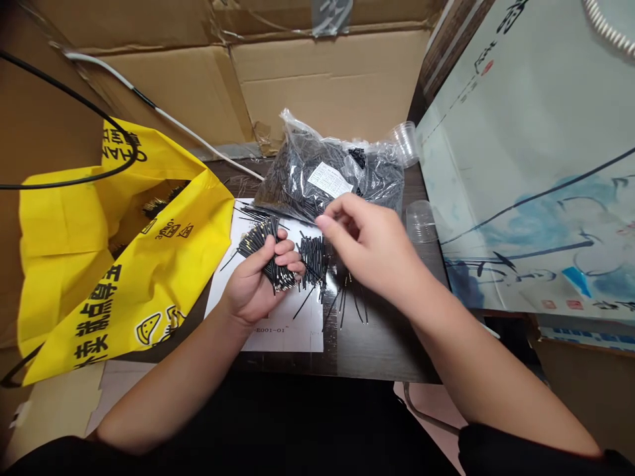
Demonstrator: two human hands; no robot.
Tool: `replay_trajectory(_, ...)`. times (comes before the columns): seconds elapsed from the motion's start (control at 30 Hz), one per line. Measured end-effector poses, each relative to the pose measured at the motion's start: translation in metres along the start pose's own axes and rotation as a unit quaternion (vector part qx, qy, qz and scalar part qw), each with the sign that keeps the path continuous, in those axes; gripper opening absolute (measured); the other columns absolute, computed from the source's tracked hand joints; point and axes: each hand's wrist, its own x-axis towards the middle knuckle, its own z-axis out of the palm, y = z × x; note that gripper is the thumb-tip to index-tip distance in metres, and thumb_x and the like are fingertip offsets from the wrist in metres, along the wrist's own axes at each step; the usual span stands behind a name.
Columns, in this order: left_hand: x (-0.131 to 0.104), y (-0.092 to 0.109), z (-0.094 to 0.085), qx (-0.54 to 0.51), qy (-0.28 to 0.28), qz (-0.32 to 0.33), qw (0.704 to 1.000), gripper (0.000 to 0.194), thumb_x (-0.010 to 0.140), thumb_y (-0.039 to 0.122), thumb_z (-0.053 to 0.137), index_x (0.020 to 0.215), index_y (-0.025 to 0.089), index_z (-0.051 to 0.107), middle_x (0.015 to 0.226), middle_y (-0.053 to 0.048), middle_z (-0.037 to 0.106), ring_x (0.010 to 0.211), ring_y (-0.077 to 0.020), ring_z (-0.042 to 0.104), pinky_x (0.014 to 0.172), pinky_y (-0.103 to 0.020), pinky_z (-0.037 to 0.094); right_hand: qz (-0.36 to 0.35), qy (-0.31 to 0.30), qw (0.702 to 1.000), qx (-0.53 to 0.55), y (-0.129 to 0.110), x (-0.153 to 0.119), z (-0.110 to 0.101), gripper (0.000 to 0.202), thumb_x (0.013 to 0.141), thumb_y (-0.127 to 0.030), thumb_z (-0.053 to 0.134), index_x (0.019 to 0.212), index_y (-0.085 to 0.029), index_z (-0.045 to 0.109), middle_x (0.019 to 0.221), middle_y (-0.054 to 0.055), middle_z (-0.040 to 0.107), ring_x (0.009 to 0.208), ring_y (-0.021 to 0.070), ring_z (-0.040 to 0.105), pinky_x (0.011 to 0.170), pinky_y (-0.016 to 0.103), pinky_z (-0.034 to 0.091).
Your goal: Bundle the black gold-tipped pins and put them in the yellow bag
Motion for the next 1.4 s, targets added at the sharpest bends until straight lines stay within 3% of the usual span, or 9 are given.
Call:
replay_trajectory(0.13, 0.002, 0.012, 0.002, 0.002, 0.022, 0.045, 0.999, 0.009, 0.095, 0.021, 0.070, 0.096, 0.018, 0.061, 0.076, 0.004, 0.051, 0.064, -0.0038, 0.052, 0.070, -0.018, 0.050, -0.010, -0.088, 0.977, -0.192, 0.017, -0.004, -0.009, 0.012, 0.094, -0.032, 0.066, 0.086, -0.023, 0.067, 0.077, 0.001, 0.066, 0.066, 0.0154, 0.055, 0.062, 0.032, 0.036)
replay_trajectory(0.23, 0.004, 0.015, 0.001, 0.005, 0.032, 0.065, 0.997, 0.014, 0.093, 0.021, 0.072, 0.091, 0.019, 0.058, 0.074, 0.005, 0.052, 0.063, -0.0035, 0.052, 0.069, -0.018, 0.050, 0.017, -0.188, 0.955, -0.229, 0.019, -0.017, 0.008, 0.017, 0.094, -0.035, 0.066, 0.084, -0.022, 0.068, 0.085, 0.003, 0.069, 0.071, 0.0174, 0.058, 0.062, 0.032, 0.034)
replay_trajectory(0.37, 0.006, 0.017, -0.001, -0.015, 0.034, 0.076, 0.996, 0.016, 0.093, 0.019, 0.072, 0.090, 0.018, 0.057, 0.074, 0.006, 0.053, 0.062, -0.0022, 0.053, 0.068, -0.017, 0.050, 0.048, -0.234, 0.940, -0.246, 0.013, -0.031, 0.031, 0.018, 0.096, -0.033, 0.060, 0.085, -0.021, 0.069, 0.089, 0.004, 0.070, 0.075, 0.0194, 0.061, 0.059, 0.032, 0.030)
replay_trajectory(0.6, 0.010, 0.019, -0.001, 0.002, 0.073, 0.105, 0.992, 0.015, 0.095, 0.018, 0.069, 0.087, 0.018, 0.056, 0.073, 0.005, 0.053, 0.062, -0.0022, 0.053, 0.067, -0.018, 0.051, 0.050, -0.222, 0.945, -0.233, 0.014, -0.042, 0.020, 0.020, 0.096, -0.028, 0.056, 0.081, -0.021, 0.066, 0.084, 0.002, 0.068, 0.070, 0.0169, 0.058, 0.059, 0.032, 0.030)
replay_trajectory(0.8, 0.008, 0.011, -0.003, 0.017, 0.073, 0.091, 0.993, 0.014, 0.094, 0.019, 0.070, 0.089, 0.018, 0.057, 0.075, 0.005, 0.053, 0.065, -0.0036, 0.055, 0.072, -0.020, 0.052, 0.036, -0.144, 0.978, -0.149, 0.005, -0.057, 0.002, 0.018, 0.096, -0.030, 0.059, 0.082, -0.021, 0.065, 0.079, 0.001, 0.064, 0.066, 0.0152, 0.054, 0.061, 0.033, 0.035)
replay_trajectory(1.0, 0.003, -0.013, -0.004, 0.054, 0.060, 0.037, 0.996, 0.022, 0.091, 0.031, 0.077, 0.090, 0.017, 0.059, 0.078, 0.004, 0.053, 0.068, -0.0049, 0.053, 0.070, -0.020, 0.050, -0.005, -0.033, 0.999, -0.029, -0.020, -0.052, 0.021, 0.017, 0.097, -0.024, 0.058, 0.080, -0.021, 0.062, 0.074, 0.000, 0.058, 0.067, 0.0133, 0.052, 0.061, 0.029, 0.038)
replay_trajectory(1.17, -0.002, -0.022, -0.002, 0.099, 0.062, 0.030, 0.993, 0.041, 0.077, 0.047, 0.087, 0.093, 0.018, 0.063, 0.082, 0.003, 0.058, 0.075, -0.0087, 0.056, 0.077, -0.023, 0.051, 0.005, -0.076, 0.995, -0.058, -0.028, -0.048, 0.042, 0.018, 0.096, -0.023, 0.055, 0.078, -0.020, 0.059, 0.076, 0.001, 0.057, 0.067, 0.0145, 0.050, 0.062, 0.031, 0.035)
replay_trajectory(1.27, -0.003, -0.020, 0.000, 0.124, 0.067, 0.036, 0.989, 0.038, 0.071, 0.034, 0.092, 0.088, 0.017, 0.063, 0.078, 0.004, 0.057, 0.071, -0.0078, 0.054, 0.076, -0.023, 0.050, -0.010, -0.101, 0.991, -0.093, -0.029, -0.047, 0.044, 0.018, 0.096, -0.022, 0.054, 0.078, -0.020, 0.057, 0.078, 0.001, 0.058, 0.068, 0.0146, 0.051, 0.064, 0.032, 0.034)
replay_trajectory(1.4, 0.001, -0.013, -0.001, 0.091, 0.080, 0.049, 0.991, 0.021, 0.082, 0.015, 0.079, 0.087, 0.016, 0.059, 0.070, 0.005, 0.052, 0.065, -0.0066, 0.052, 0.069, -0.021, 0.049, -0.005, -0.105, 0.991, -0.086, -0.020, -0.037, 0.032, 0.019, 0.098, -0.032, 0.058, 0.083, -0.021, 0.062, 0.080, 0.000, 0.062, 0.070, 0.0147, 0.054, 0.065, 0.030, 0.035)
